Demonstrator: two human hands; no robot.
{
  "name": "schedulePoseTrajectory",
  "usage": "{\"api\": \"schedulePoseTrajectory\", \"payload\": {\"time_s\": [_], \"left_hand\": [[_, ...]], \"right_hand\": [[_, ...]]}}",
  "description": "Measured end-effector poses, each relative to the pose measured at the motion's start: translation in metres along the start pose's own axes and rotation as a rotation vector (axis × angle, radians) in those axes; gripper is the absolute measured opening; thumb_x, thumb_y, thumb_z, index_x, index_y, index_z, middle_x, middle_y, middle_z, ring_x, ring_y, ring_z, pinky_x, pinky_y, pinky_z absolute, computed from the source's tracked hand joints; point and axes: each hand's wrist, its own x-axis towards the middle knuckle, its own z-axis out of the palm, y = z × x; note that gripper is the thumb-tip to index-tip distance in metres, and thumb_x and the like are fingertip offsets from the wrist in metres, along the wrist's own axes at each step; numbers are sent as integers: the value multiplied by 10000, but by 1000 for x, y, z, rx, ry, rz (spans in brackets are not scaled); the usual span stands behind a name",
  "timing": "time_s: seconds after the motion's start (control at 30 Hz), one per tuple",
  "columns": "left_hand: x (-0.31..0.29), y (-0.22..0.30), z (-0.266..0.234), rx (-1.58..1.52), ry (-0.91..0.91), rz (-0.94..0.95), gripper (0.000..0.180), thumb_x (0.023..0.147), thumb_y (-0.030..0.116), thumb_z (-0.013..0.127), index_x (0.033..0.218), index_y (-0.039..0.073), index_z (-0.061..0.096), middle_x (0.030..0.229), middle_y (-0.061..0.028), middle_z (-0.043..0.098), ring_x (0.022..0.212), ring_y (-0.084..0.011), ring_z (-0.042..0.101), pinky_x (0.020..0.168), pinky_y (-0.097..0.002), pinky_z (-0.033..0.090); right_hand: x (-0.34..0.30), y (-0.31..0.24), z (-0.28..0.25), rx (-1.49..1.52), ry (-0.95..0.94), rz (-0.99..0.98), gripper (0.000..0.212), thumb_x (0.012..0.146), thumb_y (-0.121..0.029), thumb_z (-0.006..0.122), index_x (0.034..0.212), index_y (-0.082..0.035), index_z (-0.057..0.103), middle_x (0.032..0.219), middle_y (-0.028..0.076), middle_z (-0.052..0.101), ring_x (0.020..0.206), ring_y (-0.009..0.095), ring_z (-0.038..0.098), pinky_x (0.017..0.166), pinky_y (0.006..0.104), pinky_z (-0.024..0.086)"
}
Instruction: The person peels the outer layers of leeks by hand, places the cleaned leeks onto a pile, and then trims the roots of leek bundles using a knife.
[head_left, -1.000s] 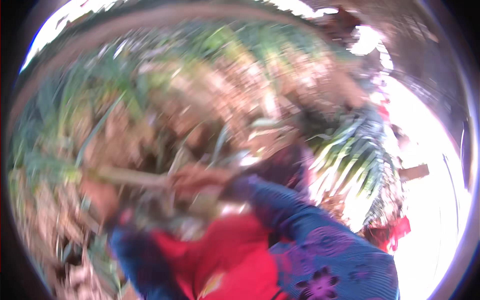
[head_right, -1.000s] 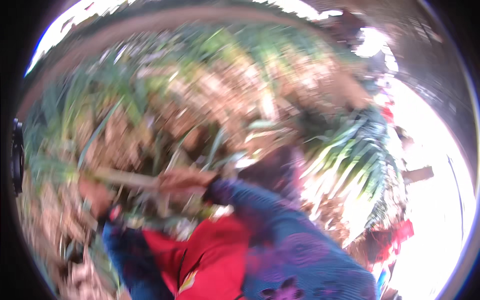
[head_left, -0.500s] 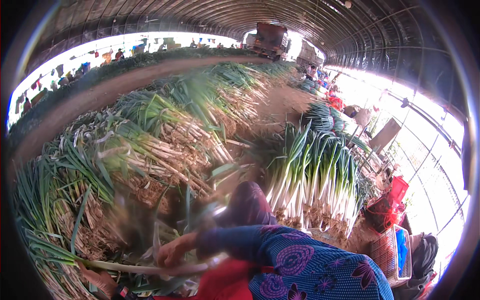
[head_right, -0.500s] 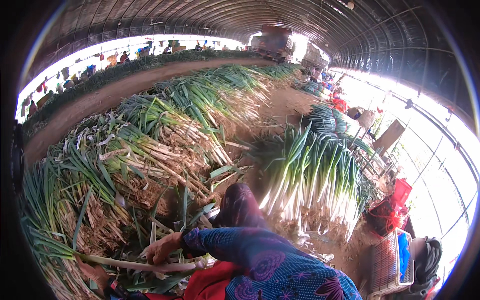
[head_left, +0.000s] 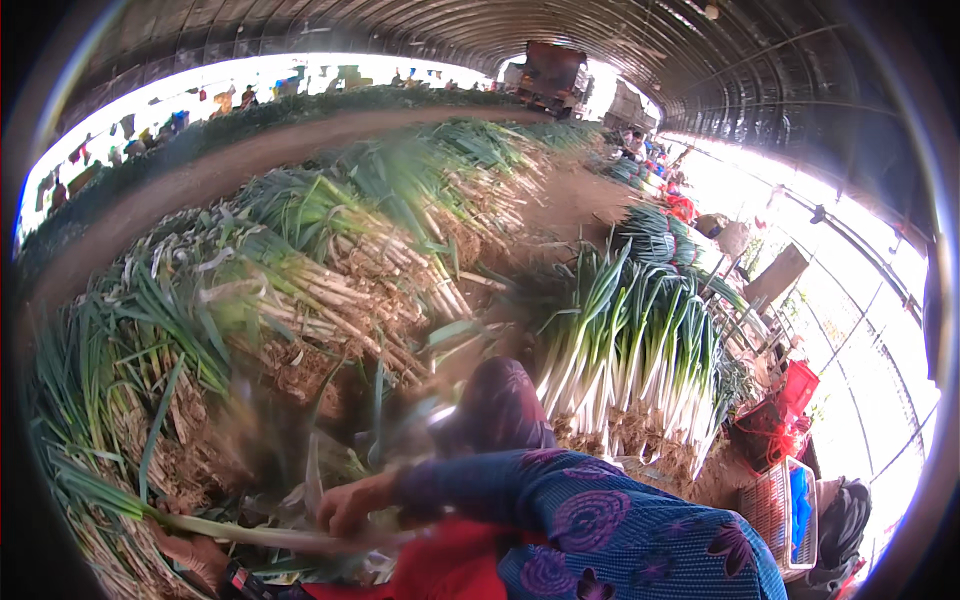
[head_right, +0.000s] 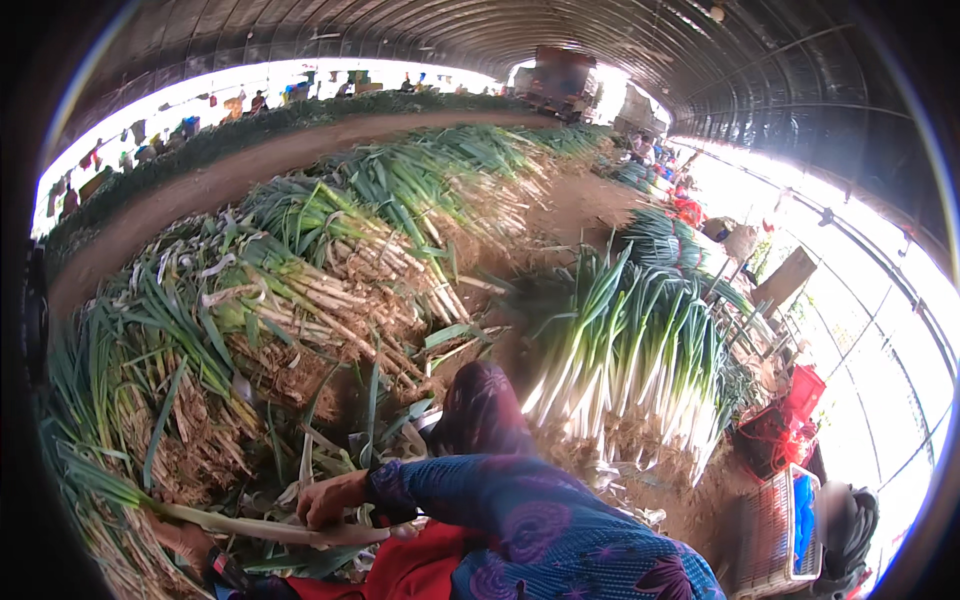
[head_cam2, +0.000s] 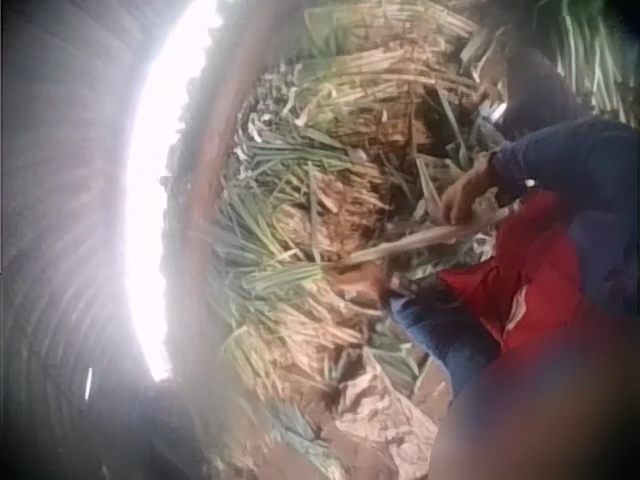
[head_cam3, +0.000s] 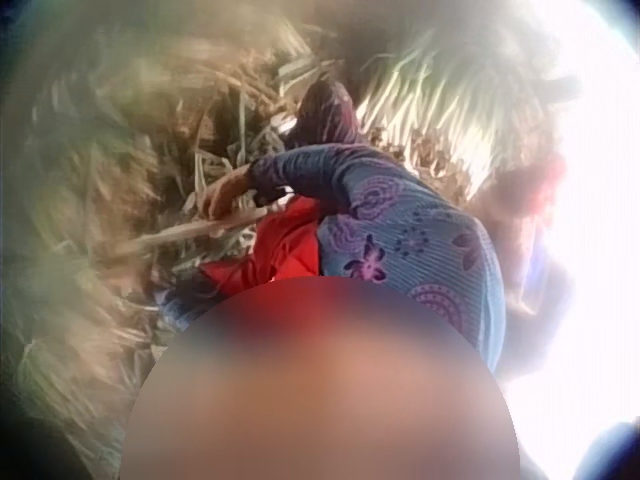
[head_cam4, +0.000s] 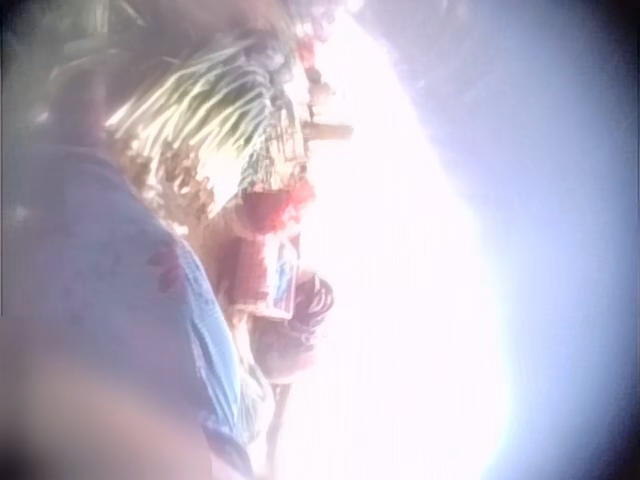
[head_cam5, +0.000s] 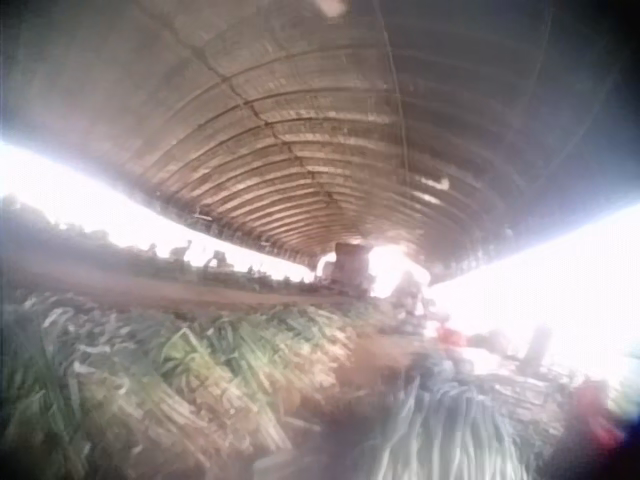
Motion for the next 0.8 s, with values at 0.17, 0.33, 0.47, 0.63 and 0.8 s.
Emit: {"api": "schedulePoseTrajectory", "payload": {"time_s": [0.17, 0.33, 0.47, 0.63, 0.8], "left_hand": [[-40, 6, 65, 249, 132, 209, 176, 857, 258, 598, 897, 88, 573, 772, -29, 565, 678, -151, 519, 618, -300, 451], [-25, 11, 91, -229, -33, -165, 217, 868, 274, 620, 871, 75, 533, 647, 19, 408, 569, -118, 379, 543, -259, 335], [-26, 27, 80, -198, -60, -137, 395, 867, 431, 560, 843, 37, 533, 633, 7, 387, 565, -139, 345, 570, -275, 305], [-20, 40, 61, -181, -248, -188, 359, 859, 391, 569, 814, 35, 566, 574, 43, 352, 502, -96, 309, 520, -259, 266], [-22, 45, 53, -129, -173, -200, 272, 899, 289, 522, 778, 47, 549, 540, 30, 311, 485, -100, 276, 509, -269, 247]], "right_hand": [[7, 20, -8, 9, 98, 156, 268, 804, -213, 630, 968, -3, 649, 794, 33, 637, 718, 115, 604, 632, 297, 511], [-8, 17, -25, -11, 208, 207, 251, 784, -200, 614, 947, -17, 668, 762, 23, 584, 674, 110, 551, 591, 277, 467], [9, 41, -15, 198, 289, 112, 201, 812, -208, 599, 891, -27, 636, 739, 10, 518, 679, 105, 528, 593, 278, 476], [19, 74, -25, 698, 704, 139, 191, 823, -181, 569, 954, -41, 573, 781, 28, 478, 719, 185, 529, 594, 417, 491], [15, 62, -31, 1287, 572, 142, 187, 826, -117, 539, 976, -6, 553, 889, 130, 592, 869, 280, 584, 883, 466, 451]]}}
